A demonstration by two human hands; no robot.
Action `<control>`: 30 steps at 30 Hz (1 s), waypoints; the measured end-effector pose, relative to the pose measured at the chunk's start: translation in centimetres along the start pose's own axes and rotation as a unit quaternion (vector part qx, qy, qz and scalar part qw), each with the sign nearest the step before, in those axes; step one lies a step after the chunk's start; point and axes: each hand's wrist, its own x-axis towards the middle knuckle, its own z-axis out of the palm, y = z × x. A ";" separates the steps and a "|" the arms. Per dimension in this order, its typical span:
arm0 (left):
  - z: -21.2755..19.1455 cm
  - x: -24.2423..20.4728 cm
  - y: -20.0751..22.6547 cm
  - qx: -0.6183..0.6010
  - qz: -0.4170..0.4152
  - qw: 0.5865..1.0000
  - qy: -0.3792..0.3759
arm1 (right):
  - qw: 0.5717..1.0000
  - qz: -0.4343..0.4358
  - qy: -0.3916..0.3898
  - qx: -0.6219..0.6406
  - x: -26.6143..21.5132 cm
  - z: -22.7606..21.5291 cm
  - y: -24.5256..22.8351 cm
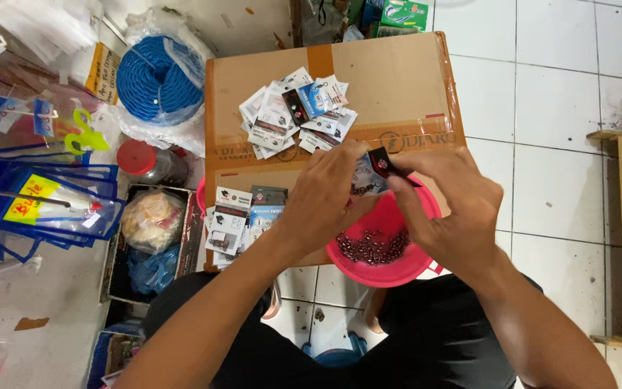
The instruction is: The person picks up individual small metal swivels from a pink bucket and places them into small plastic packets by hand.
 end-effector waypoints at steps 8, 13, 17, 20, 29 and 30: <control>-0.9 -0.7 -0.2 -0.026 -0.034 0.999 0.016 | 0.984 0.120 0.029 0.125 1.3 -1.3 0.7; -3.0 -1.7 -0.2 -0.040 -0.070 0.997 0.009 | 0.942 0.146 -0.301 0.009 -0.1 -0.1 2.9; -4.8 -1.3 1.3 -0.094 -0.130 0.987 0.019 | 0.845 -0.008 -0.519 -0.131 -1.9 3.5 2.0; -5.8 -0.9 2.3 -0.176 -0.182 0.967 0.003 | 0.764 0.020 -0.608 -0.215 -3.1 5.7 3.2; -5.2 -1.8 2.4 -0.252 -0.031 0.967 0.031 | 0.780 -0.025 -0.587 -0.217 -6.8 7.9 5.1; -5.5 -1.5 2.8 -0.278 0.014 0.959 0.045 | 0.778 -0.038 -0.585 -0.227 -6.8 7.8 5.0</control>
